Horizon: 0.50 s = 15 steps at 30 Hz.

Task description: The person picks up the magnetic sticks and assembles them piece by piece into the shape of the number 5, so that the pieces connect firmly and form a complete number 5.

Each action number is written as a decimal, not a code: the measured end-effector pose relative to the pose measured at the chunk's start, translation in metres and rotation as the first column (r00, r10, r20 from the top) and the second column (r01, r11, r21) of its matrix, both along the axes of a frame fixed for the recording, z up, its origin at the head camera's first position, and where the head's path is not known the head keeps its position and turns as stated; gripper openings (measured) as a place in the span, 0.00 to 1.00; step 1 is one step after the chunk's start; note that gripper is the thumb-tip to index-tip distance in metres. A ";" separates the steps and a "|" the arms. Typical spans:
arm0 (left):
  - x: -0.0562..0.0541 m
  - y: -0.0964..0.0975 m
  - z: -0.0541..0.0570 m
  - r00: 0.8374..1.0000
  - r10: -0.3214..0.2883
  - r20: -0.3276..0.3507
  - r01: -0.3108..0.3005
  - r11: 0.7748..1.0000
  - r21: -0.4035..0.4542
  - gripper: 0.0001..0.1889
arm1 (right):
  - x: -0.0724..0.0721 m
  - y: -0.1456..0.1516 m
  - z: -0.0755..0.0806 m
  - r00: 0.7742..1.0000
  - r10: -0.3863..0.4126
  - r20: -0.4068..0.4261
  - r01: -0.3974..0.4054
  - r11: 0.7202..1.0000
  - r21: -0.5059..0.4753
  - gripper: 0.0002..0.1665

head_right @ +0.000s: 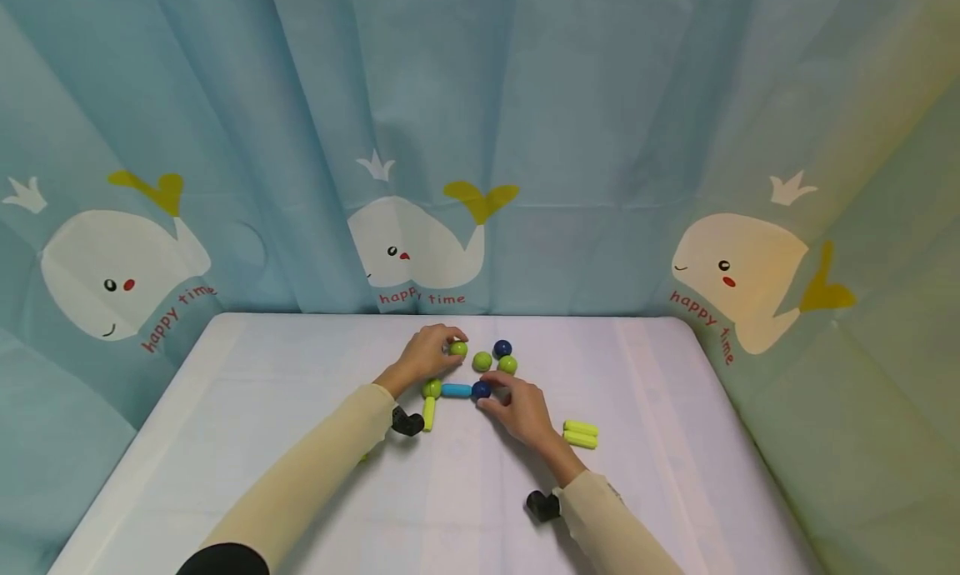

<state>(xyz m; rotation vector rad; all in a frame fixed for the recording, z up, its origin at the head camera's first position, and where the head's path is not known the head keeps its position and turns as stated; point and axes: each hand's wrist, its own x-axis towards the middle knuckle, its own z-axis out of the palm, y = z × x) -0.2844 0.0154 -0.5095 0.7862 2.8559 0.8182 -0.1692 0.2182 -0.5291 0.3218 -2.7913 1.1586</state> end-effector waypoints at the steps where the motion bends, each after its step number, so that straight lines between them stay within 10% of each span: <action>1: 0.000 0.000 0.000 1.000 0.004 0.001 -0.004 1.000 -0.002 0.18 | 0.000 0.000 0.000 1.000 0.000 0.001 0.000 1.000 0.000 0.23; 15: 0.003 -0.008 0.001 0.999 0.051 -0.011 -0.050 0.997 0.062 0.15 | 0.000 -0.001 0.000 1.000 -0.007 0.010 0.007 1.000 0.005 0.22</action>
